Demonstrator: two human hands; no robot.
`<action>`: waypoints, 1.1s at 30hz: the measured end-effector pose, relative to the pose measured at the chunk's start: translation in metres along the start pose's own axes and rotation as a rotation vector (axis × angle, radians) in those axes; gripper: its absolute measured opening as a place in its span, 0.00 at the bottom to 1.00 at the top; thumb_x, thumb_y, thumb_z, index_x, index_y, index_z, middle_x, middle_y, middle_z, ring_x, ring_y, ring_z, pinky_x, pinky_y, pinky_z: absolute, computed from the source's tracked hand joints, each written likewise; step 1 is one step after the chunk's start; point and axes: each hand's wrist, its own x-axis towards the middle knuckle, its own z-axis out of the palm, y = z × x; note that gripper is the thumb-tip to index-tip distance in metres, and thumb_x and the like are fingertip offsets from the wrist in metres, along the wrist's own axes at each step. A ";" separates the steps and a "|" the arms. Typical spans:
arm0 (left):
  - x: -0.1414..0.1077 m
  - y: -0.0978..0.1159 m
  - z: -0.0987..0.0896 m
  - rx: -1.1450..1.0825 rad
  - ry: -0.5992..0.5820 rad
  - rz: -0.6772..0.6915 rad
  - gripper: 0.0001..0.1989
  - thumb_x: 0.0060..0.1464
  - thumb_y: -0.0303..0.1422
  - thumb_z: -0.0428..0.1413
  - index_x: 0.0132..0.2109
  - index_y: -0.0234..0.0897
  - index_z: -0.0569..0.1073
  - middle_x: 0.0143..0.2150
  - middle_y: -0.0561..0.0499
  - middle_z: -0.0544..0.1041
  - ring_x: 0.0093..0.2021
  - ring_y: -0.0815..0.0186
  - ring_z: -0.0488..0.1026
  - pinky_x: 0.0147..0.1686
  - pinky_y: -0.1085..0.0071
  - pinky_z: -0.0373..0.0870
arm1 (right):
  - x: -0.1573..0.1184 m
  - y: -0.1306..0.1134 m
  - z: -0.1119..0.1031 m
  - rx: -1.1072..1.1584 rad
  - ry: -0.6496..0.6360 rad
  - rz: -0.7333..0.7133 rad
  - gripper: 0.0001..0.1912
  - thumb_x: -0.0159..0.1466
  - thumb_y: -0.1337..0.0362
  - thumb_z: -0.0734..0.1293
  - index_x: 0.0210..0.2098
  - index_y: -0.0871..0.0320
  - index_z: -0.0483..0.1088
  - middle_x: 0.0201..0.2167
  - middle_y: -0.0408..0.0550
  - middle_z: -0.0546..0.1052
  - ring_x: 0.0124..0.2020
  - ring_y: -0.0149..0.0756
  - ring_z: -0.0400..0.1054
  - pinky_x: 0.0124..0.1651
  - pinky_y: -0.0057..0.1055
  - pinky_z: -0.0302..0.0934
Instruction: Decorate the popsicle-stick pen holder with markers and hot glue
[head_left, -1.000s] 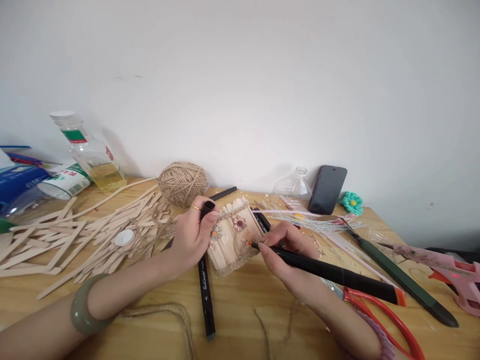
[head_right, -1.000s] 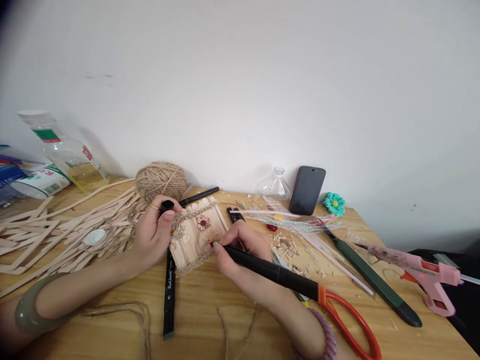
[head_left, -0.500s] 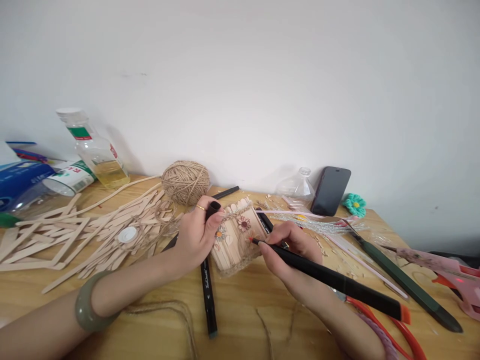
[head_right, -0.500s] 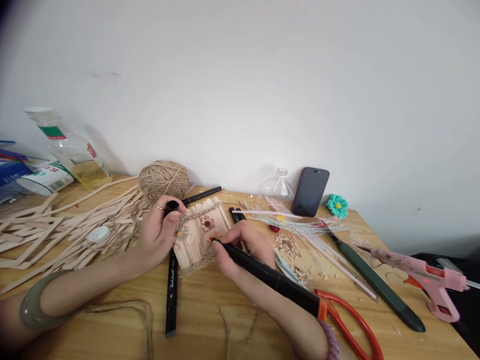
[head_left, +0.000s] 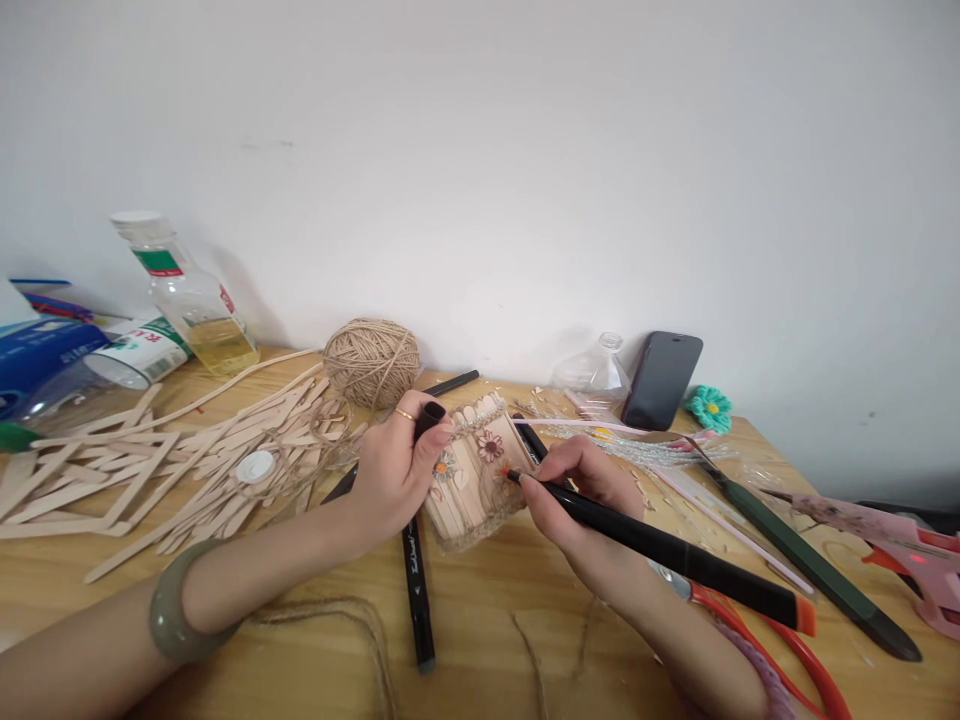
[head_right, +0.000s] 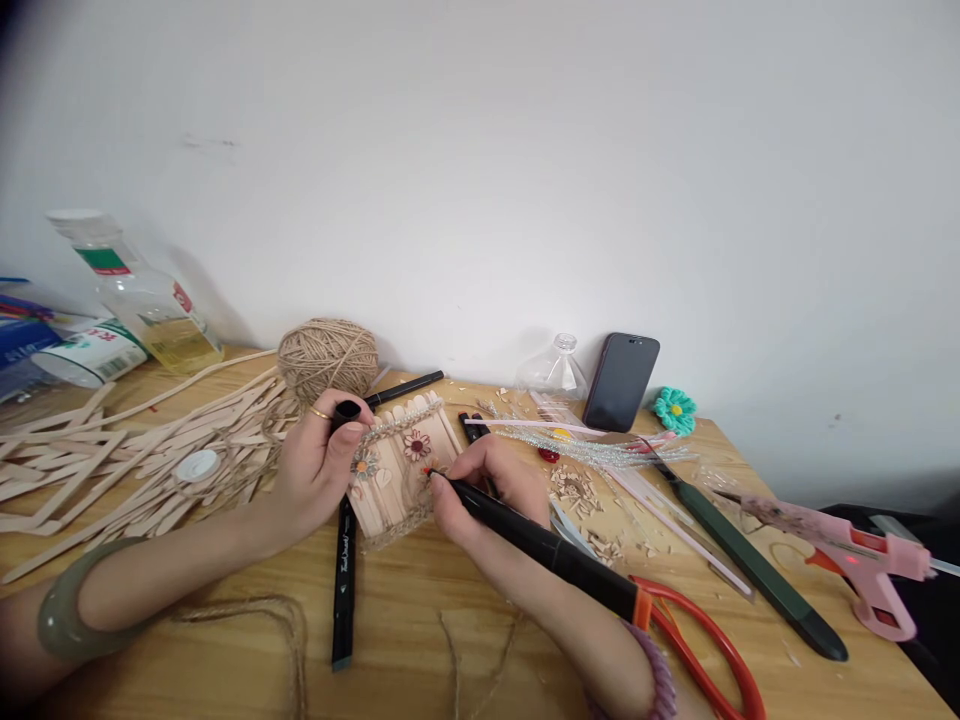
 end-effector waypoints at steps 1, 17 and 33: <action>0.000 0.000 0.000 -0.001 -0.004 -0.007 0.13 0.62 0.43 0.43 0.35 0.40 0.64 0.20 0.58 0.68 0.18 0.68 0.65 0.20 0.74 0.58 | 0.000 0.000 0.000 -0.008 -0.009 0.002 0.10 0.58 0.68 0.67 0.25 0.54 0.61 0.17 0.34 0.62 0.18 0.25 0.54 0.22 0.24 0.49; 0.002 -0.003 0.001 -0.002 -0.003 -0.037 0.15 0.62 0.45 0.42 0.36 0.40 0.63 0.21 0.57 0.68 0.20 0.67 0.66 0.23 0.72 0.61 | -0.006 0.016 -0.006 0.322 0.094 0.116 0.10 0.61 0.66 0.66 0.26 0.54 0.60 0.19 0.35 0.61 0.19 0.27 0.51 0.21 0.25 0.46; 0.002 -0.006 0.000 0.003 -0.006 -0.082 0.11 0.61 0.41 0.44 0.35 0.40 0.63 0.19 0.59 0.65 0.19 0.66 0.64 0.23 0.72 0.57 | -0.005 0.009 -0.003 0.196 -0.056 0.046 0.10 0.60 0.69 0.65 0.26 0.54 0.60 0.20 0.35 0.62 0.20 0.26 0.54 0.22 0.24 0.47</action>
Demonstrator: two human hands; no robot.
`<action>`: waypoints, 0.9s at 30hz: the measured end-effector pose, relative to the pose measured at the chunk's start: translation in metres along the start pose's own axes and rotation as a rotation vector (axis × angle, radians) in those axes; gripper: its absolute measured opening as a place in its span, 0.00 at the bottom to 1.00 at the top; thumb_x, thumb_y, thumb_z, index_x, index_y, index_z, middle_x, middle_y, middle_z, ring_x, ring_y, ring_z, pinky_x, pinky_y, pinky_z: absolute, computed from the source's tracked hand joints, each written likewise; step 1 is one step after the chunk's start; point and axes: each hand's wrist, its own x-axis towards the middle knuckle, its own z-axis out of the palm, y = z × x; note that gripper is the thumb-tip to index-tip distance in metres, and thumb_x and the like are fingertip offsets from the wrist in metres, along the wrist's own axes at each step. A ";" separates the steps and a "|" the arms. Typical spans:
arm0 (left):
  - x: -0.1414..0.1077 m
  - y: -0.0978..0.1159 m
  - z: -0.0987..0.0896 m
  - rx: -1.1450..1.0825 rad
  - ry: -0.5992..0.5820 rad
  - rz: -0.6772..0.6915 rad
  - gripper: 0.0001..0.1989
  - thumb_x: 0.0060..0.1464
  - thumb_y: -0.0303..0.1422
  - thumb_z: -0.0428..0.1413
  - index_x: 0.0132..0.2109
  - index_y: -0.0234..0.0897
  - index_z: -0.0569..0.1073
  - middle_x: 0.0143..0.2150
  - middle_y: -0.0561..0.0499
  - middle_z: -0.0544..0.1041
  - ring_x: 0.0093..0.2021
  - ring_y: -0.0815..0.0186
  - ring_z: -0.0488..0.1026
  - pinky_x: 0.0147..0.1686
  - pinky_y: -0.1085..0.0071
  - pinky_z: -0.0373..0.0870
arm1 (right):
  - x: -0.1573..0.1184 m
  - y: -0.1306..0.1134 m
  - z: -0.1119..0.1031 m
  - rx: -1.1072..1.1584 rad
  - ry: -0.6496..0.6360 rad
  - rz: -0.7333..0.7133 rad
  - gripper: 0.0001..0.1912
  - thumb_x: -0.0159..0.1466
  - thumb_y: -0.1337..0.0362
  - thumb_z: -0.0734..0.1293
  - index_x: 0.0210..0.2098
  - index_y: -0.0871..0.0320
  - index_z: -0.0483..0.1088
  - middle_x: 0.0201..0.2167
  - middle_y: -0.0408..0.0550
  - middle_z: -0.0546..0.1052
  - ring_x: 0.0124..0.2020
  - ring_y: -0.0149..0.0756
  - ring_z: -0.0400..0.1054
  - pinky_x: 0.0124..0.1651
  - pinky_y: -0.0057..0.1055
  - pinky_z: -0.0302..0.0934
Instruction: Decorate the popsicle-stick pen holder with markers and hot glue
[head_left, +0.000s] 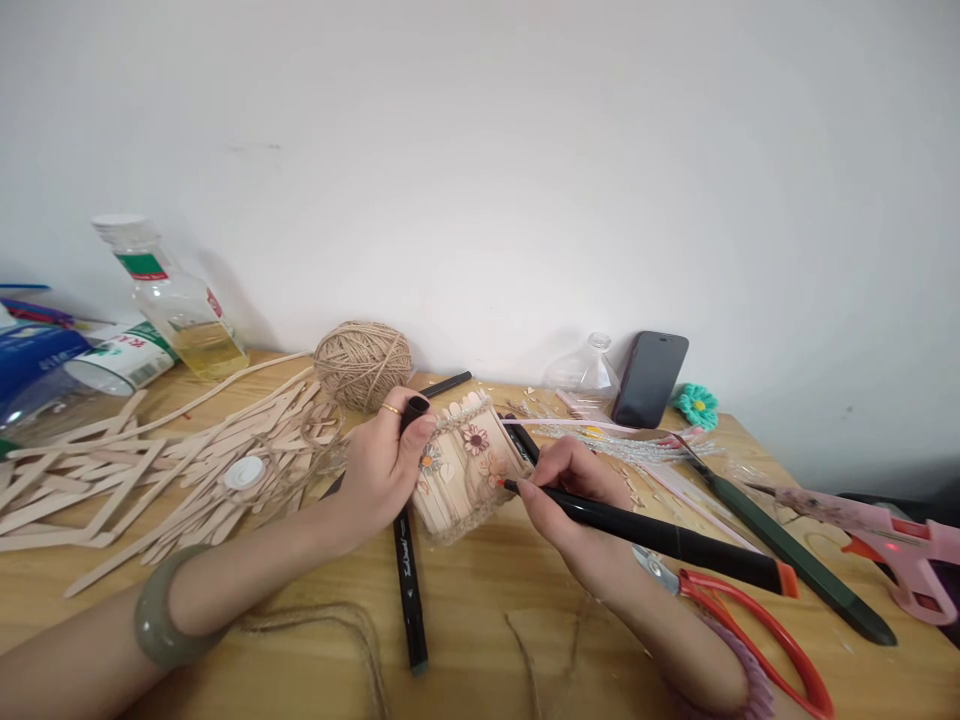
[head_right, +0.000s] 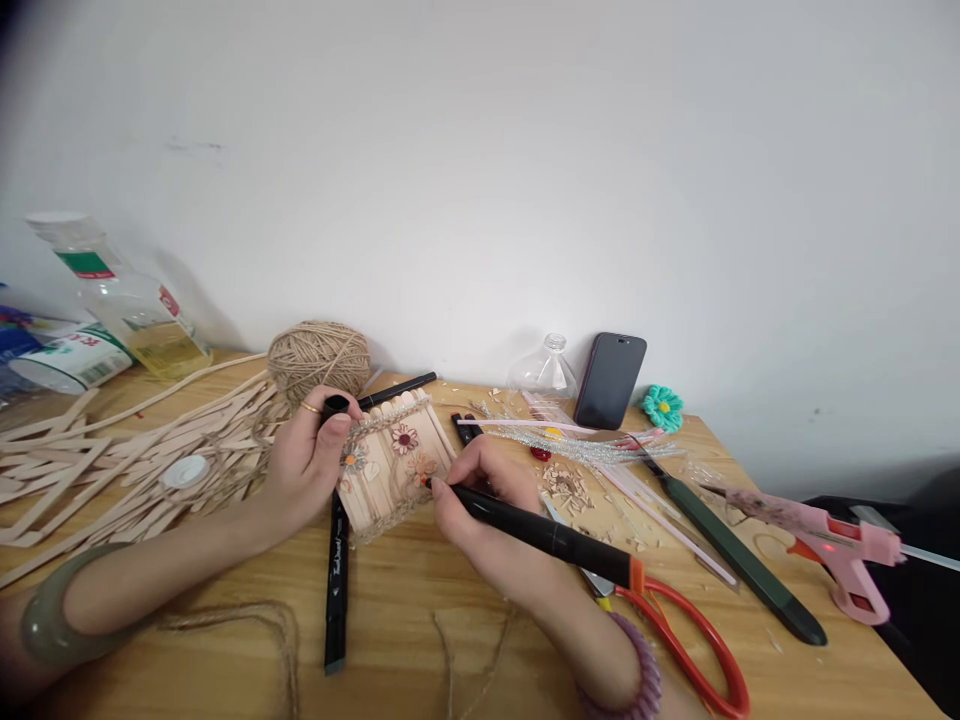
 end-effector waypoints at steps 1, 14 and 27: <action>0.000 0.000 0.000 0.004 -0.001 -0.003 0.11 0.61 0.41 0.44 0.35 0.40 0.63 0.19 0.59 0.65 0.19 0.66 0.64 0.23 0.72 0.57 | 0.000 0.000 0.000 -0.009 0.012 0.000 0.10 0.60 0.69 0.65 0.26 0.54 0.60 0.20 0.35 0.62 0.20 0.26 0.54 0.22 0.24 0.48; 0.001 0.001 0.000 0.017 0.010 0.030 0.11 0.61 0.40 0.43 0.35 0.40 0.63 0.21 0.58 0.67 0.20 0.67 0.65 0.23 0.72 0.56 | 0.002 -0.006 0.003 -0.063 0.048 -0.041 0.09 0.59 0.67 0.66 0.27 0.53 0.61 0.18 0.35 0.63 0.18 0.26 0.55 0.21 0.25 0.50; 0.000 0.002 -0.001 0.029 0.014 0.038 0.12 0.61 0.41 0.43 0.35 0.40 0.63 0.20 0.58 0.67 0.19 0.67 0.65 0.22 0.72 0.56 | 0.004 -0.012 0.004 -0.132 0.093 -0.017 0.09 0.58 0.65 0.67 0.25 0.53 0.62 0.17 0.36 0.63 0.18 0.27 0.54 0.21 0.25 0.49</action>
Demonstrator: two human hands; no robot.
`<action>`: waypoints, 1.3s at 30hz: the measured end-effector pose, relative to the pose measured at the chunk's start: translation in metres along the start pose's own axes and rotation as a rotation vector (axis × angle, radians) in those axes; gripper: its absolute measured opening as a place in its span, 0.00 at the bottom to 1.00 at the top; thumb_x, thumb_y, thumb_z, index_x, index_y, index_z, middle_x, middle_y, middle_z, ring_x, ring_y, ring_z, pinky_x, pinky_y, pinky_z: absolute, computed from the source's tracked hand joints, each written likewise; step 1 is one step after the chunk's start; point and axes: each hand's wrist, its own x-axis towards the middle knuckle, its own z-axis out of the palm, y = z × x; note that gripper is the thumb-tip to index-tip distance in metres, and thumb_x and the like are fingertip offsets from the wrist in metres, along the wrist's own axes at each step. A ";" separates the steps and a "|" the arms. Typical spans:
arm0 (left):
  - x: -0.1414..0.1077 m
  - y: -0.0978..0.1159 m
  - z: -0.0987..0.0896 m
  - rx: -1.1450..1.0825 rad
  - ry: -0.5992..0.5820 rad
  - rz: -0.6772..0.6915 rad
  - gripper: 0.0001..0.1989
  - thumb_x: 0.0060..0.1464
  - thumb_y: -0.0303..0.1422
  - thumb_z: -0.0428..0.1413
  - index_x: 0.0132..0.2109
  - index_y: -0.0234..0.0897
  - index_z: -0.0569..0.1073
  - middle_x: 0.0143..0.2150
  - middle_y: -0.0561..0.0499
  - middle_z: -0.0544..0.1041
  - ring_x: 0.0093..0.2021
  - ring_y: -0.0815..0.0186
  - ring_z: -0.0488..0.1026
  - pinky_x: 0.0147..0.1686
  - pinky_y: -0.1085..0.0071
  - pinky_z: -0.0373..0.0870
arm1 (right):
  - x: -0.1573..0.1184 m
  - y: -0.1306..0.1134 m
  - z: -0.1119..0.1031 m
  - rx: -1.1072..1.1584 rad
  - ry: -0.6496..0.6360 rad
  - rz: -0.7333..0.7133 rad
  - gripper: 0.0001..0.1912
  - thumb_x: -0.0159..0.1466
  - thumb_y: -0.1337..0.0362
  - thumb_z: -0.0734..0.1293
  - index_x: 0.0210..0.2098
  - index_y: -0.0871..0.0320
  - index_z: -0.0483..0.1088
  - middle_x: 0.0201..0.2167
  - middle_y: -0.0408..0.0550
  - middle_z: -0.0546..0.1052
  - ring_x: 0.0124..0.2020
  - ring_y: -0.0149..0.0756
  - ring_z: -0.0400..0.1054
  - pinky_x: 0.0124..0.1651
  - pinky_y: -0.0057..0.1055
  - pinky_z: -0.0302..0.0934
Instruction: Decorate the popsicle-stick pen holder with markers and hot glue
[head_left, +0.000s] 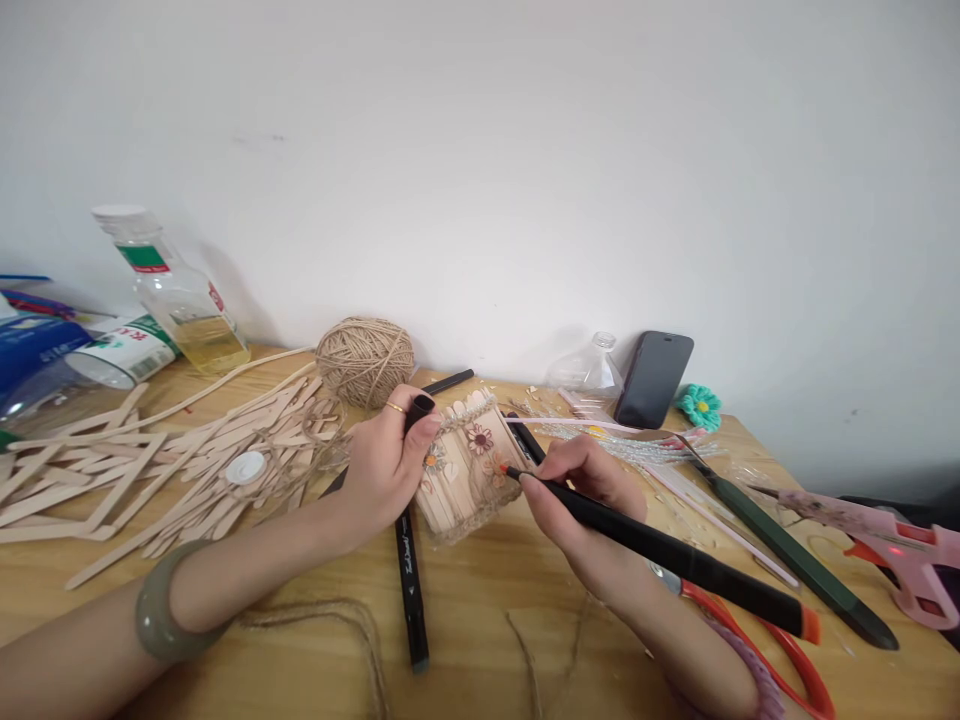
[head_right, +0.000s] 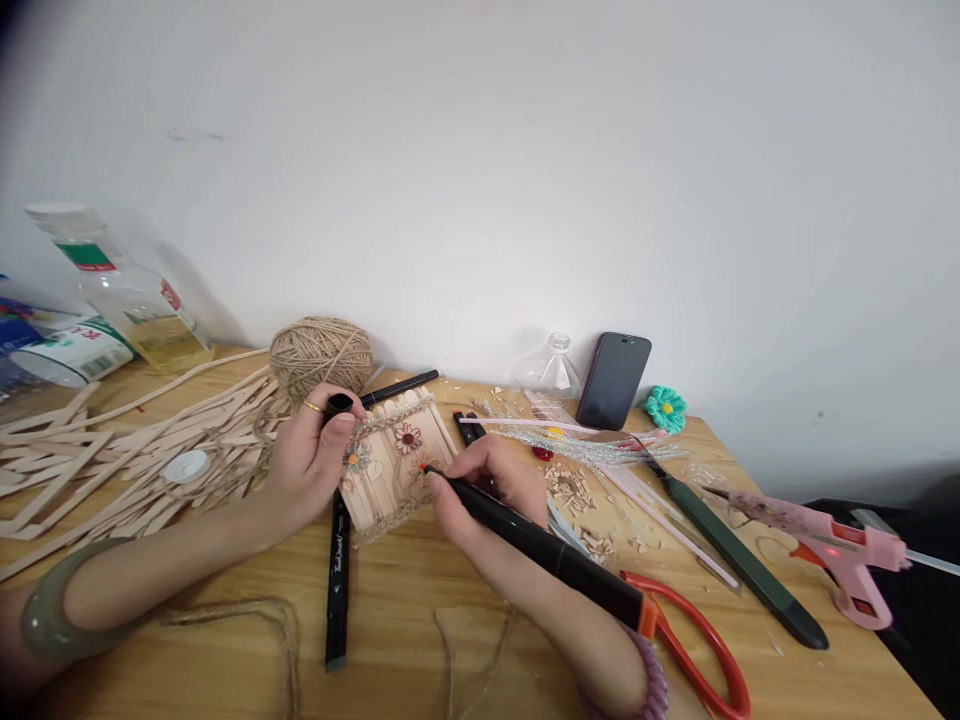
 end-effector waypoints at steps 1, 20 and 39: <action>0.000 0.000 0.000 0.001 -0.001 -0.004 0.12 0.61 0.41 0.43 0.35 0.40 0.63 0.19 0.58 0.67 0.19 0.67 0.65 0.22 0.72 0.56 | 0.000 0.000 -0.001 0.011 0.019 0.001 0.09 0.58 0.66 0.67 0.25 0.53 0.62 0.17 0.36 0.62 0.18 0.27 0.54 0.21 0.26 0.49; -0.002 -0.002 0.000 -0.030 -0.004 -0.007 0.11 0.61 0.41 0.44 0.35 0.40 0.63 0.19 0.58 0.66 0.19 0.67 0.65 0.23 0.72 0.58 | -0.001 0.005 -0.003 0.121 0.047 0.036 0.09 0.60 0.67 0.66 0.27 0.54 0.61 0.17 0.34 0.62 0.17 0.25 0.54 0.19 0.23 0.47; 0.010 -0.007 0.002 -0.022 -0.022 0.613 0.18 0.64 0.46 0.41 0.36 0.38 0.65 0.23 0.54 0.73 0.20 0.70 0.70 0.22 0.76 0.66 | 0.020 0.003 -0.027 0.306 0.420 0.083 0.10 0.56 0.65 0.69 0.24 0.55 0.64 0.18 0.35 0.63 0.21 0.27 0.53 0.23 0.24 0.50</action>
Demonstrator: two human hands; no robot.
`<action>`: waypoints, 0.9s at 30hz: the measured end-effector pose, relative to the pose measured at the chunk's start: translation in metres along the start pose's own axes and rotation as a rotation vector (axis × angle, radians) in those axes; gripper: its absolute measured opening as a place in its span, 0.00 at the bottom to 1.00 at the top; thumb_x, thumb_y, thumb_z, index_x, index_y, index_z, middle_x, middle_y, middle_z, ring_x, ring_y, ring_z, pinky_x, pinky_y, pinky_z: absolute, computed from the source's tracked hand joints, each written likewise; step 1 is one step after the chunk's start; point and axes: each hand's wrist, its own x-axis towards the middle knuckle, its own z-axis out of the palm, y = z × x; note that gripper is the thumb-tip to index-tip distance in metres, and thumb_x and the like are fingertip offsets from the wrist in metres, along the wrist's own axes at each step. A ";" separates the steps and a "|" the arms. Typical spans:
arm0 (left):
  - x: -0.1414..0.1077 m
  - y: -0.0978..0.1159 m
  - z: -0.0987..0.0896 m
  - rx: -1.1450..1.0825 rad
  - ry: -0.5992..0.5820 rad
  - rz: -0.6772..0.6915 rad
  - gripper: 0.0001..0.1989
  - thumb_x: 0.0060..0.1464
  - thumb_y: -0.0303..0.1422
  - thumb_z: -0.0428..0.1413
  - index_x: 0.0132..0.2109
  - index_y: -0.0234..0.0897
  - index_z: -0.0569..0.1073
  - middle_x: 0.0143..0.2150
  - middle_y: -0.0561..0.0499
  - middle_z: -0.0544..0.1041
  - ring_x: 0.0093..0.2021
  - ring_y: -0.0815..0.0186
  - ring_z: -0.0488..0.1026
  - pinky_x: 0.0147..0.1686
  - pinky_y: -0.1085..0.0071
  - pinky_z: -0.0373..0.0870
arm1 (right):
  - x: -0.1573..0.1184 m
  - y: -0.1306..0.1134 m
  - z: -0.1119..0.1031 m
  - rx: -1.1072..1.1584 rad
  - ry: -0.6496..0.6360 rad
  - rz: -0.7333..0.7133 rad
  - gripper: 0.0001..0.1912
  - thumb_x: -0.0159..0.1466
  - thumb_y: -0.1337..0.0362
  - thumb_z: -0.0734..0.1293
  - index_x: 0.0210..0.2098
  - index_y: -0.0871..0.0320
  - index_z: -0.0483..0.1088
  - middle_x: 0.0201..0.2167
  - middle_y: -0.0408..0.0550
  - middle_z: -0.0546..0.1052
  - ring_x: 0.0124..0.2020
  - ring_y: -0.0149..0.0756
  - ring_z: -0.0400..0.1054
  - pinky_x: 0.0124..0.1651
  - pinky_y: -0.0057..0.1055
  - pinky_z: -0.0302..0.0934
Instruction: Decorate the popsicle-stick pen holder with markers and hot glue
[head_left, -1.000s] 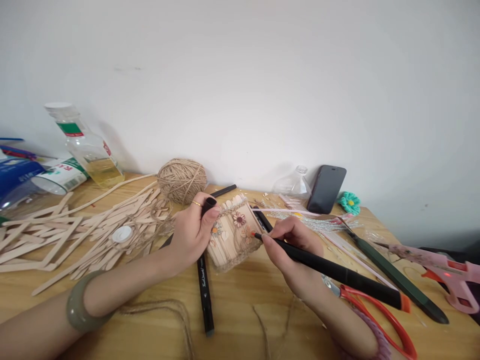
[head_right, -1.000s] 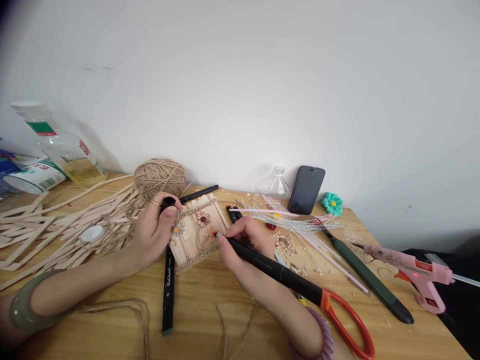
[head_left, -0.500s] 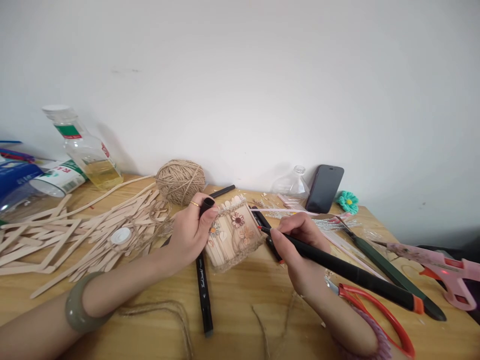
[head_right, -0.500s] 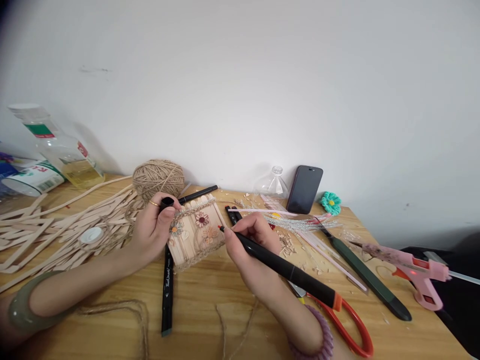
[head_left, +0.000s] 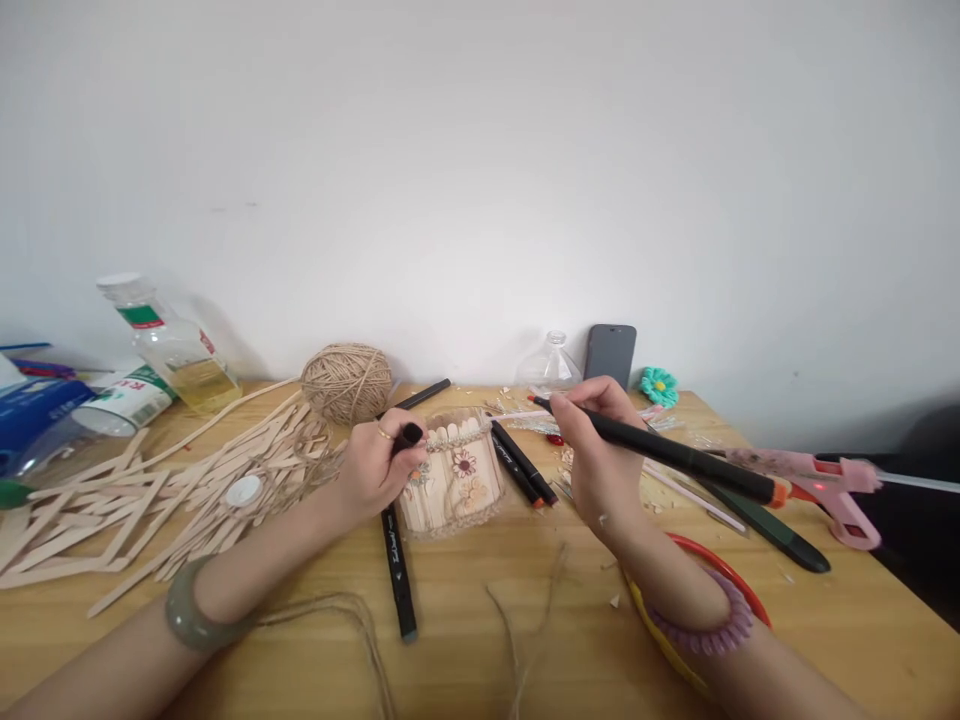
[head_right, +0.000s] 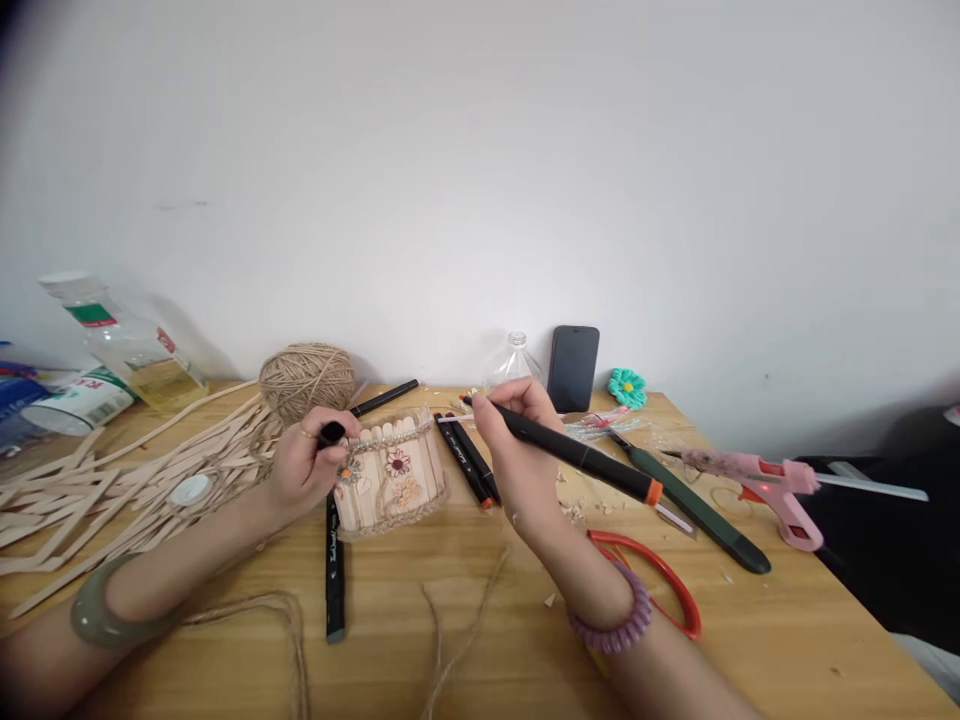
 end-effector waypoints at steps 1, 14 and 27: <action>-0.001 0.002 0.001 0.000 -0.004 0.065 0.19 0.64 0.47 0.41 0.35 0.38 0.65 0.23 0.53 0.74 0.20 0.70 0.71 0.22 0.76 0.66 | 0.001 -0.003 -0.003 0.012 0.021 -0.006 0.09 0.56 0.65 0.70 0.24 0.55 0.64 0.18 0.35 0.63 0.21 0.27 0.53 0.23 0.23 0.50; -0.014 0.024 -0.001 0.038 -0.053 0.224 0.19 0.64 0.45 0.43 0.37 0.36 0.69 0.33 0.46 0.77 0.36 0.63 0.76 0.36 0.69 0.72 | -0.041 -0.046 -0.059 -0.018 -0.115 0.052 0.07 0.58 0.61 0.68 0.37 0.52 0.74 0.30 0.41 0.73 0.29 0.30 0.62 0.30 0.26 0.55; -0.080 0.177 -0.056 -0.399 -0.605 -0.563 0.05 0.58 0.33 0.54 0.40 0.38 0.73 0.35 0.53 0.78 0.33 0.69 0.73 0.35 0.77 0.68 | -0.172 -0.078 -0.096 0.053 -0.268 0.260 0.08 0.56 0.55 0.72 0.32 0.51 0.73 0.27 0.41 0.72 0.24 0.29 0.63 0.25 0.24 0.56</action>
